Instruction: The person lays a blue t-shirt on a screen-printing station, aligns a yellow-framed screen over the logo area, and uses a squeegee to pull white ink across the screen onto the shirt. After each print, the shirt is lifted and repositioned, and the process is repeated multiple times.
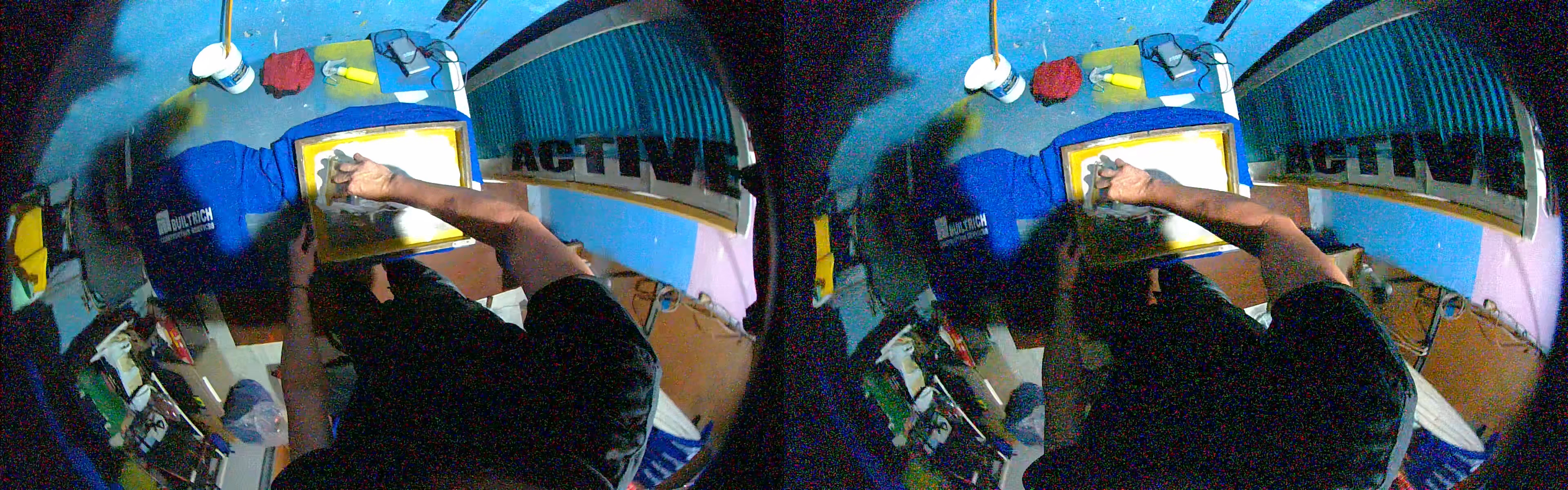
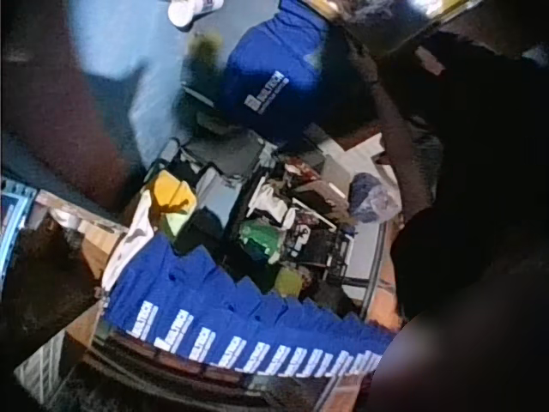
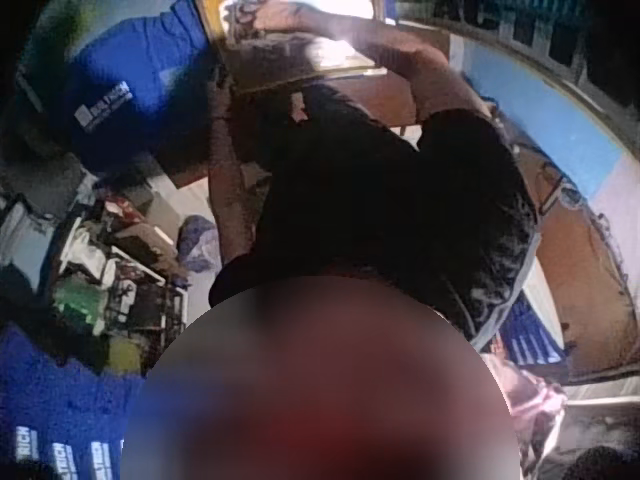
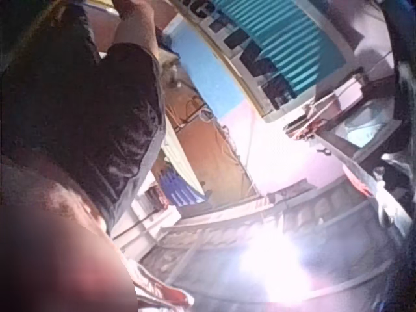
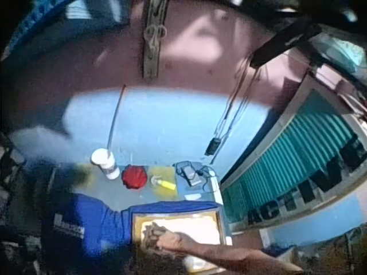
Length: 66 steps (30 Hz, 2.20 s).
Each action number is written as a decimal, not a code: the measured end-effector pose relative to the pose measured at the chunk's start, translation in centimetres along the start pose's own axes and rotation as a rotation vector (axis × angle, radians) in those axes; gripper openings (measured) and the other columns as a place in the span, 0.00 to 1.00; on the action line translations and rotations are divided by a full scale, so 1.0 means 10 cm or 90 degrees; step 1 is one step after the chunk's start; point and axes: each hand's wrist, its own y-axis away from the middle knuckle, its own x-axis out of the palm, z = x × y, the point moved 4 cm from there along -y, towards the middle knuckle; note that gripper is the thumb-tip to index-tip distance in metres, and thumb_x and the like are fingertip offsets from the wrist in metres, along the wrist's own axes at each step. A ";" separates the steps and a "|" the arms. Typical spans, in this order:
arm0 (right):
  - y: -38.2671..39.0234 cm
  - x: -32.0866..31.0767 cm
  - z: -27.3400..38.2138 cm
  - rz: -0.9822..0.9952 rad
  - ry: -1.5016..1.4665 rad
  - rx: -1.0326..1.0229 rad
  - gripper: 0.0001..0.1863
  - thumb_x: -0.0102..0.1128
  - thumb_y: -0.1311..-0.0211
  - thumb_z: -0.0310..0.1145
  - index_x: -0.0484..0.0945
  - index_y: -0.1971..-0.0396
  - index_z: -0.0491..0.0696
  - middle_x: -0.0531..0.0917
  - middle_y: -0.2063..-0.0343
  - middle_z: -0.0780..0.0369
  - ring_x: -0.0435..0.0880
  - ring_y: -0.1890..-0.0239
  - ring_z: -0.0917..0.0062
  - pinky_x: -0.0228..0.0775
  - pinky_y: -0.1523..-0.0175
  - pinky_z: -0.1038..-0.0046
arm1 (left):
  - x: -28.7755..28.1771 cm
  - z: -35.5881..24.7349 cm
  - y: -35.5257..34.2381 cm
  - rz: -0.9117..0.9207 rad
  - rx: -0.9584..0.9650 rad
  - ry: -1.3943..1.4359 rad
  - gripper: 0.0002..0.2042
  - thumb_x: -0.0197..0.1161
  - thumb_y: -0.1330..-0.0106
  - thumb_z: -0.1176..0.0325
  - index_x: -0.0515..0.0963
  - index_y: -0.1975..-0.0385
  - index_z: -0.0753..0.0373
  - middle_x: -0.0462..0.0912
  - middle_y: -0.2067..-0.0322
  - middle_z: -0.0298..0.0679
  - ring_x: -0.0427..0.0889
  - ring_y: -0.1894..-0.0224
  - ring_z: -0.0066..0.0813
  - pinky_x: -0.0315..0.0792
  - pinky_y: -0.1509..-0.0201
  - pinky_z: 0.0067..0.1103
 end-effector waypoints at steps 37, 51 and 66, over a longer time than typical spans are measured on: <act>0.23 0.16 -0.30 -0.105 0.088 -0.138 0.20 0.46 0.34 0.46 0.76 0.44 0.79 0.71 0.34 0.78 0.61 0.24 0.78 0.58 0.27 0.48 | 0.01 -0.29 0.10 -0.168 0.052 0.031 0.28 0.68 0.30 0.63 0.74 0.30 0.55 0.84 0.44 0.55 0.79 0.39 0.54 0.70 0.31 0.40; 2.91 0.63 -1.10 -0.033 0.100 -0.084 0.33 0.48 0.32 0.45 0.62 0.25 0.78 0.59 0.21 0.72 0.51 0.17 0.74 0.42 0.20 0.45 | 0.00 -0.28 0.03 -0.161 0.062 0.056 0.27 0.66 0.34 0.74 0.75 0.32 0.58 0.82 0.38 0.51 0.81 0.36 0.45 0.73 0.31 0.34; 2.00 -0.58 -0.17 -0.233 -0.379 0.236 0.10 0.66 0.36 0.31 0.80 0.57 0.45 0.79 0.56 0.53 0.79 0.46 0.55 0.71 0.37 0.56 | -0.43 -0.65 0.44 -0.225 0.092 -0.068 0.23 0.65 0.28 0.58 0.78 0.35 0.55 0.84 0.45 0.53 0.83 0.45 0.54 0.77 0.40 0.40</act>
